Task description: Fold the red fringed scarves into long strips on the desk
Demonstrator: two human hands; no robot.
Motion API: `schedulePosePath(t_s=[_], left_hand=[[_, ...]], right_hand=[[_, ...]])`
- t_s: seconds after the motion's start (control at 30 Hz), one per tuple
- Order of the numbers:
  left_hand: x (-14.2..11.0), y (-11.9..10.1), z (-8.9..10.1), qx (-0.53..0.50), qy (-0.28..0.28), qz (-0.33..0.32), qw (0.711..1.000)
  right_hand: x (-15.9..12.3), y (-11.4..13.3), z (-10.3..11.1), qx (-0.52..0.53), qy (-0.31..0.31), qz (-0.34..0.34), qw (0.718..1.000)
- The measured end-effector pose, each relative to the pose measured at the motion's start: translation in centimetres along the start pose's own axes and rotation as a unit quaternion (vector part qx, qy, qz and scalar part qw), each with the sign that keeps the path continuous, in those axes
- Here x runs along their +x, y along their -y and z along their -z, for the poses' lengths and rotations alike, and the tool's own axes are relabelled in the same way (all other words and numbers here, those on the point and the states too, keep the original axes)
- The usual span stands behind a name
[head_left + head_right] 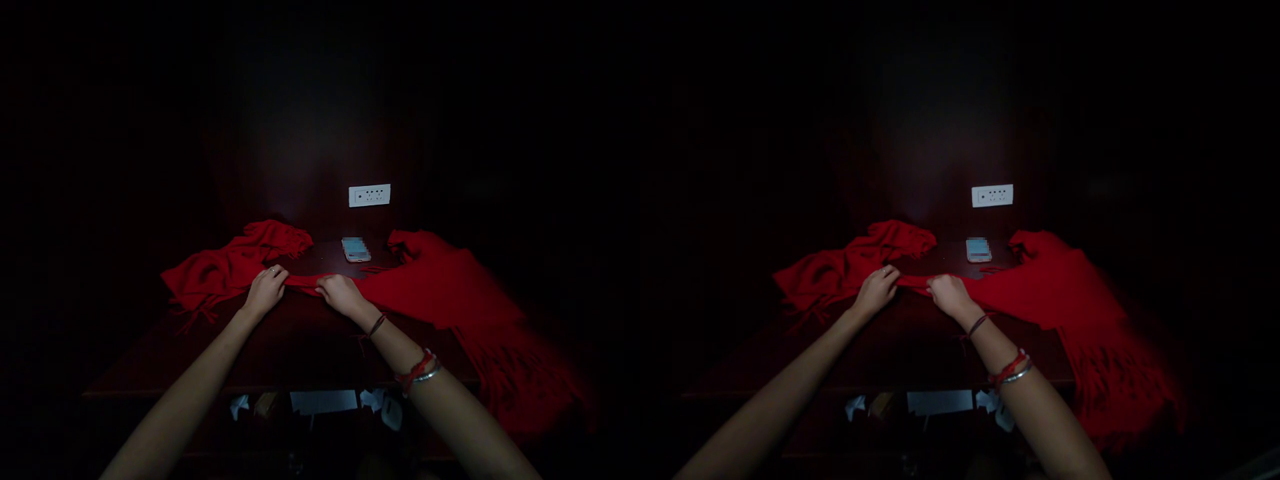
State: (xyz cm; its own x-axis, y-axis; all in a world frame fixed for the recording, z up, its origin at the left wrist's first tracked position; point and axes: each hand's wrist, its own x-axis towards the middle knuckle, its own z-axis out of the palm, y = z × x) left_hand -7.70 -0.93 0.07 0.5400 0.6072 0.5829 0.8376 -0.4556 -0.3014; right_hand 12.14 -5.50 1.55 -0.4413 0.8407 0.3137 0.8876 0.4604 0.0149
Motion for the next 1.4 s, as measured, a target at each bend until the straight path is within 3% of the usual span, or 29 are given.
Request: schedulePosePath(t_s=[0.2, 0.3, 0.37, 0.47, 0.53, 0.77, 1.13, 1.27, 1.4], left_hand=[[-0.8, 2.5, 0.9, 0.057, -0.005, 0.130, 0.990], [-1.6, 2.1, 1.1, 0.056, -0.009, 0.192, 0.980], [-2.4, 1.3, 1.0, 0.011, 0.022, 0.207, 0.978], [-3.2, 0.2, 0.4, -0.066, 0.087, 0.157, 0.982], [-3.3, -0.1, 0.0, -0.067, 0.096, 0.123, 0.986], [-1.7, 0.5, -0.7, 0.071, 0.061, 0.154, 0.984], [-0.1, -2.4, 0.0, 0.023, -0.035, 0.131, 0.991], [-0.1, -0.3, 0.6, 0.037, -0.034, 0.099, 0.994], [-1.3, 3.8, 0.6, 0.018, 0.036, 0.014, 0.999]], right_hand=[[-0.5, -1.0, -0.1, 0.018, 0.026, -0.029, 0.999], [-0.5, -1.3, 0.0, 0.034, 0.017, -0.035, 0.999], [-0.5, -1.5, -0.1, 0.042, 0.008, -0.032, 0.999], [-0.5, -1.8, -0.3, 0.043, 0.000, -0.044, 0.998], [-0.4, -2.0, -0.5, 0.045, 0.000, -0.055, 0.997], [-0.3, -2.2, -0.7, 0.066, 0.001, -0.055, 0.996], [-0.3, -2.3, -0.6, 0.067, -0.011, -0.055, 0.996], [-0.2, -2.3, -0.8, 0.069, -0.025, -0.049, 0.996], [-0.2, -2.4, -0.9, 0.074, -0.026, -0.033, 0.996]])
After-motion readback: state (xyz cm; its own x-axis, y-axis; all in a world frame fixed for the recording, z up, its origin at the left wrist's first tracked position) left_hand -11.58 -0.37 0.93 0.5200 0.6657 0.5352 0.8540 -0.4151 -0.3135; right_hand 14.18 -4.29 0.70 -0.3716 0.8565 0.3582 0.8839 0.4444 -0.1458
